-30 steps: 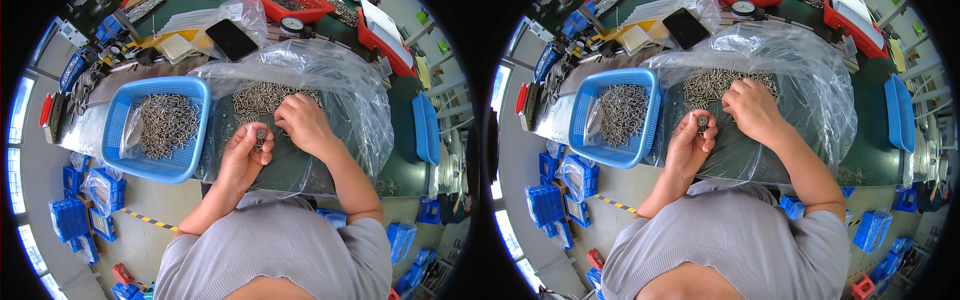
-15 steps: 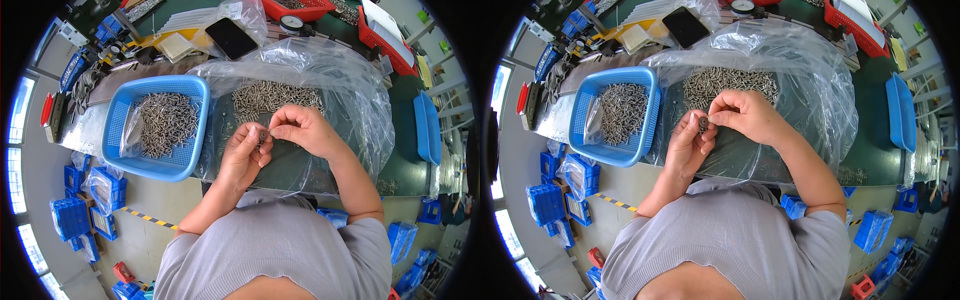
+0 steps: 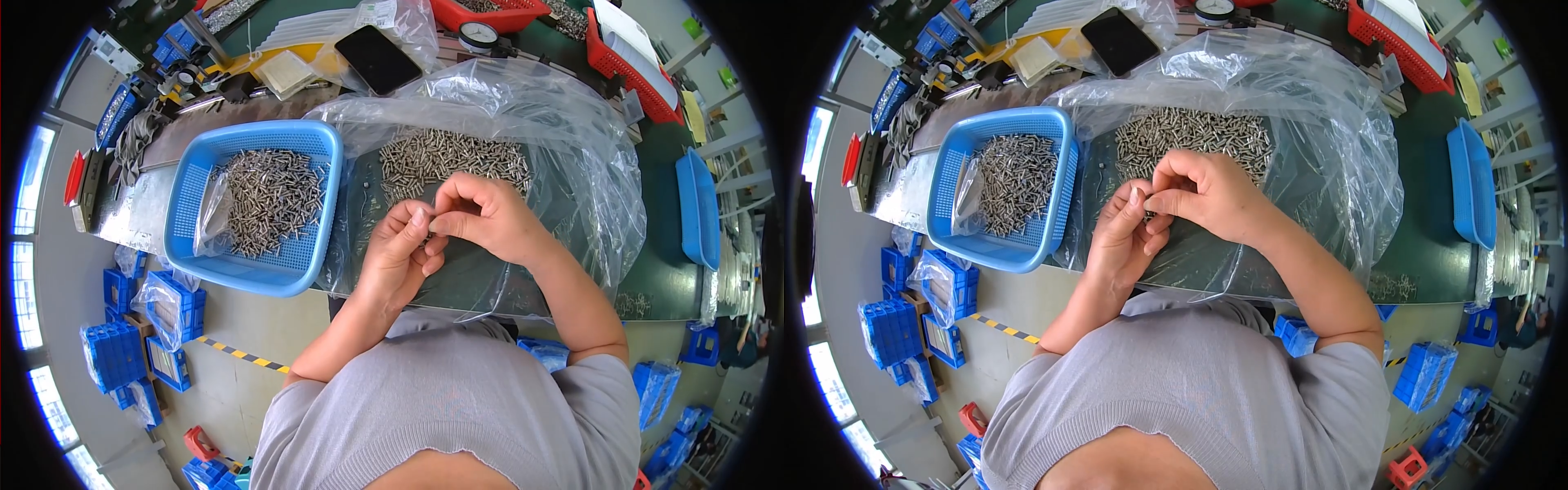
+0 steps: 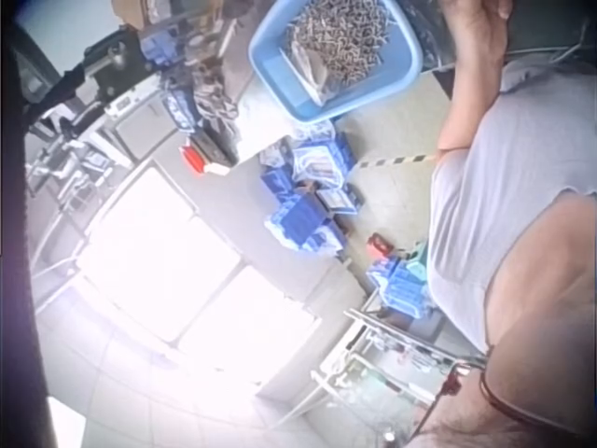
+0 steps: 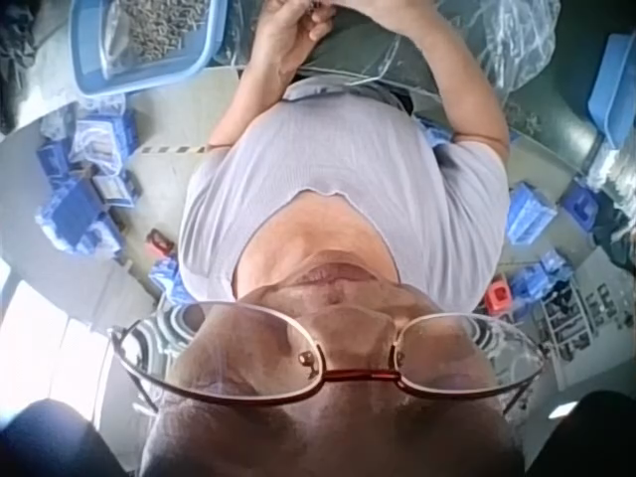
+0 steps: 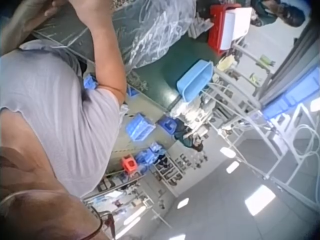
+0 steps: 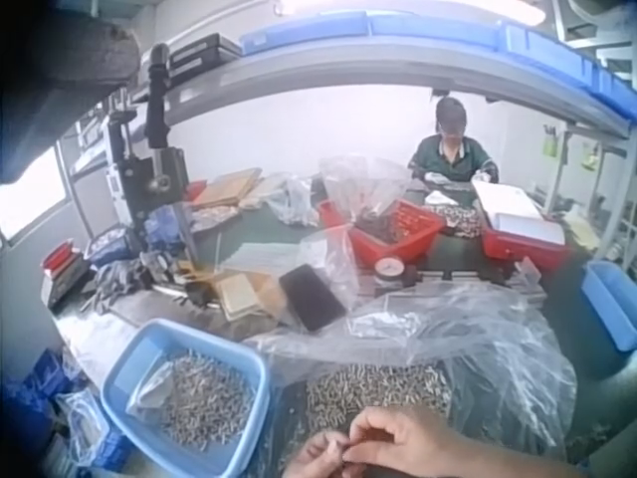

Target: Inspecting and sorting small metal components and springs at a workstation.

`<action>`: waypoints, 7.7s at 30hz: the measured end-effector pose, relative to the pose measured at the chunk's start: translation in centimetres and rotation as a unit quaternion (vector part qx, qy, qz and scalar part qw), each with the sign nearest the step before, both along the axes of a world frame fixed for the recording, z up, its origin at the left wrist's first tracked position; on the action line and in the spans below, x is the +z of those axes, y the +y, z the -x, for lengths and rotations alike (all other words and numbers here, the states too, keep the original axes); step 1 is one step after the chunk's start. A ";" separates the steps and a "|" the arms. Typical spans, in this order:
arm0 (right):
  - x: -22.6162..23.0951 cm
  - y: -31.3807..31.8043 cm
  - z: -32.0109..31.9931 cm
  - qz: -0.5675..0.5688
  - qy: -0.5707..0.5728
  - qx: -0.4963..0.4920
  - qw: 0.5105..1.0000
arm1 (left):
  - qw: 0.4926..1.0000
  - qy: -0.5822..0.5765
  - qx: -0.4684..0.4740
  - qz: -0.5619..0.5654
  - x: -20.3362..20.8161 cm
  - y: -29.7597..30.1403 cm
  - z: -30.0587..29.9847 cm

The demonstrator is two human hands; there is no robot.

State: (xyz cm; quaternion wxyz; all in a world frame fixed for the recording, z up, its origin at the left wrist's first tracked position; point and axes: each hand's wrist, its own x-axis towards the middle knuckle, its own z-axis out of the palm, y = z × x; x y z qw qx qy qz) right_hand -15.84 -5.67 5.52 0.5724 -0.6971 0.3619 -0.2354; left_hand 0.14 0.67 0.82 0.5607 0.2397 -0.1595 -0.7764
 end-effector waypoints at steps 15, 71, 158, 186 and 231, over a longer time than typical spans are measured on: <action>-0.4 -1.2 0.7 0.159 -0.066 0.010 0.985 | 1.000 0.023 0.008 0.011 0.0 -0.5 0.3; 0.6 -1.4 2.5 0.262 0.142 0.044 0.954 | 0.999 0.047 0.011 0.025 -0.6 -0.4 -0.2; -1.3 -1.1 1.6 0.442 0.293 -0.015 0.847 | 0.997 0.066 -0.011 0.028 -0.5 -0.3 -0.2; -0.8 -0.4 -0.2 0.049 -0.075 0.009 0.996 | 0.999 0.040 -0.015 0.014 -0.6 -0.3 -0.2; -0.4 -0.9 0.5 0.119 -0.032 0.004 0.992 | 0.999 0.050 -0.002 0.016 -0.4 -0.3 -0.1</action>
